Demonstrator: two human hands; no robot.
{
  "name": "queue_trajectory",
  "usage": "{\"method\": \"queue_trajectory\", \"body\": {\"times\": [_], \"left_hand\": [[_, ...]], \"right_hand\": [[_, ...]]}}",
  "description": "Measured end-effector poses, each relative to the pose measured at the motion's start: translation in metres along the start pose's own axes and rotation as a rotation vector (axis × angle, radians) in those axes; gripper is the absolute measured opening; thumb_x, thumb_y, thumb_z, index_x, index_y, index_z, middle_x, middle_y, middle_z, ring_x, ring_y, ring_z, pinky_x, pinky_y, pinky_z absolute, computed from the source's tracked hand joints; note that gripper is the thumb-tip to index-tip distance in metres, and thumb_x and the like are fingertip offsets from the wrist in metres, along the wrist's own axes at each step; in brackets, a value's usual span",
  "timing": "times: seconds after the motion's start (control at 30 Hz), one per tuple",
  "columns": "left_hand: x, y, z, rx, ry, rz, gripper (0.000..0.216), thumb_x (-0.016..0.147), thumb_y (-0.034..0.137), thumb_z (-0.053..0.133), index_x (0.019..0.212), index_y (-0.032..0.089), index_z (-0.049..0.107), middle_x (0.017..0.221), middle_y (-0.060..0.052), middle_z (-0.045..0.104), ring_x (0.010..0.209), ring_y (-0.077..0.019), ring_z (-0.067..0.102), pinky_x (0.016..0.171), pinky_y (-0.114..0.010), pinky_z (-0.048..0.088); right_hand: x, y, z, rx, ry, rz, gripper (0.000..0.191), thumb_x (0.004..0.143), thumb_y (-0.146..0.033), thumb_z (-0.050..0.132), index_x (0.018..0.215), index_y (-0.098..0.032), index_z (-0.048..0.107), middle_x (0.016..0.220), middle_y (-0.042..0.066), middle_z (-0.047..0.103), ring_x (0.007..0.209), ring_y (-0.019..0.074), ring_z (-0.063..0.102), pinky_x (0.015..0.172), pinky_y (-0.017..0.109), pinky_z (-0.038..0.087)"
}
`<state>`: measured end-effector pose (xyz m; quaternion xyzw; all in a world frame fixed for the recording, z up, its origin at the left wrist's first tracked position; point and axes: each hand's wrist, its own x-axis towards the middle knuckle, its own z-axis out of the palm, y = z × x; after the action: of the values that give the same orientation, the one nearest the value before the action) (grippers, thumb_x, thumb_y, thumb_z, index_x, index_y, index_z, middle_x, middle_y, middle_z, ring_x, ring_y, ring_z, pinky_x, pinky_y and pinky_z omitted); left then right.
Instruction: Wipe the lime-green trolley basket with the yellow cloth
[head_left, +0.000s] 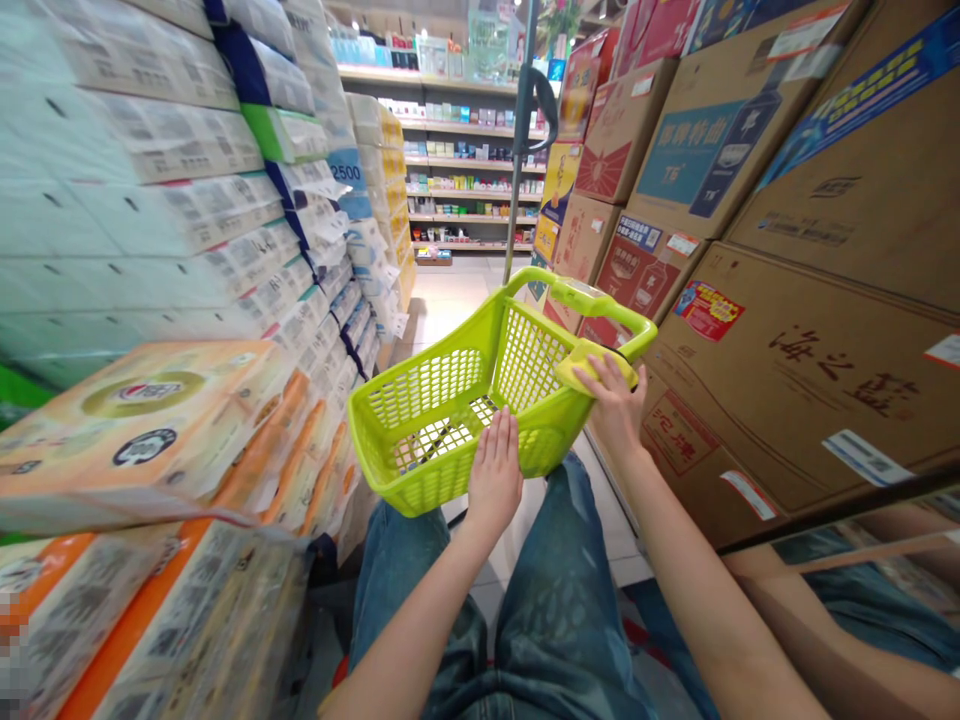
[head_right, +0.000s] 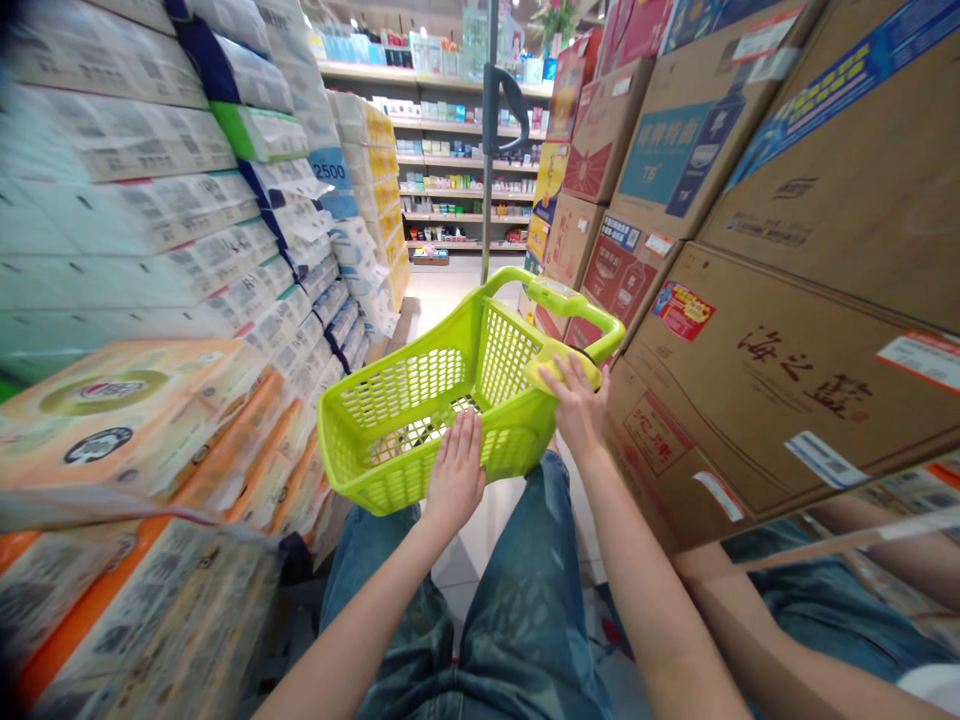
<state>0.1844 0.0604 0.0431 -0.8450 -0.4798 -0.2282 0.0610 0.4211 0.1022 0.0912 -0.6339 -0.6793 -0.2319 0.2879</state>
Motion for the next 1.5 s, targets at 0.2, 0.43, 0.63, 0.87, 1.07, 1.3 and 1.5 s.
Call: {"method": "queue_trajectory", "body": {"times": [0.2,0.43,0.63,0.87,1.07,1.3,1.5], "left_hand": [[-0.002,0.000,0.003,-0.018,0.025,-0.004,0.090,0.080,0.014,0.051,0.157,0.006,0.006,0.165,-0.015,0.012,0.153,-0.0269,0.007,0.123,-0.046,0.022],[-0.001,0.000,0.003,0.013,0.022,-0.017,0.082,0.086,0.013,0.045,0.157,0.006,0.005,0.165,-0.014,0.016,0.153,-0.0245,0.009,0.124,-0.044,0.021],[-0.001,0.000,0.002,0.006,0.022,-0.002,0.087,0.081,0.013,0.050,0.157,0.005,0.009,0.165,-0.014,0.013,0.153,-0.0264,0.007,0.124,-0.044,0.020],[-0.001,0.001,0.002,-0.018,0.022,-0.016,0.089,0.080,0.015,0.050,0.157,0.006,0.007,0.165,-0.015,0.014,0.153,-0.0268,0.009,0.124,-0.046,0.020],[-0.002,0.000,0.005,-0.004,0.040,-0.004,0.086,0.082,0.013,0.049,0.157,0.005,0.008,0.165,-0.015,0.014,0.153,-0.0260,0.007,0.124,-0.045,0.020],[-0.001,0.000,0.002,0.034,0.008,-0.005,0.083,0.081,0.014,0.050,0.156,0.003,0.014,0.165,-0.015,0.015,0.153,-0.0260,0.008,0.124,-0.043,0.020],[0.000,0.001,0.002,0.033,-0.014,-0.009,0.085,0.081,0.017,0.053,0.155,0.002,0.015,0.165,-0.016,0.013,0.153,-0.0272,0.009,0.124,-0.044,0.020]], "right_hand": [[-0.005,-0.027,0.009,-0.004,0.043,0.182,0.061,0.086,-0.001,0.040,0.135,-0.033,0.056,0.151,0.002,0.049,0.147,0.0222,0.033,0.119,0.063,0.005],[-0.054,-0.114,0.024,0.101,-0.097,-0.037,0.059,0.093,-0.009,0.039,0.146,-0.035,0.044,0.153,0.001,0.046,0.146,0.0210,0.034,0.121,0.058,0.005],[-0.029,-0.041,0.006,0.042,-0.096,-0.117,0.064,0.091,-0.004,0.044,0.144,-0.038,0.045,0.151,0.000,0.049,0.144,0.0180,0.037,0.121,0.057,-0.004],[-0.007,-0.006,-0.003,-0.021,0.009,0.145,0.061,0.088,-0.003,0.042,0.141,-0.032,0.051,0.153,0.003,0.047,0.147,0.0216,0.034,0.120,0.062,0.003],[-0.045,-0.094,0.015,0.057,-0.117,-0.025,0.065,0.091,-0.006,0.040,0.150,-0.034,0.038,0.154,0.003,0.045,0.148,0.0201,0.031,0.121,0.057,0.006],[-0.033,-0.052,0.005,0.043,-0.126,-0.132,0.067,0.089,-0.003,0.042,0.148,-0.035,0.040,0.153,0.001,0.047,0.145,0.0172,0.036,0.122,0.053,-0.001],[-0.006,-0.004,-0.004,0.004,0.001,0.091,0.065,0.086,-0.001,0.043,0.142,-0.032,0.049,0.153,0.002,0.047,0.145,0.0205,0.036,0.121,0.058,0.003]]}}
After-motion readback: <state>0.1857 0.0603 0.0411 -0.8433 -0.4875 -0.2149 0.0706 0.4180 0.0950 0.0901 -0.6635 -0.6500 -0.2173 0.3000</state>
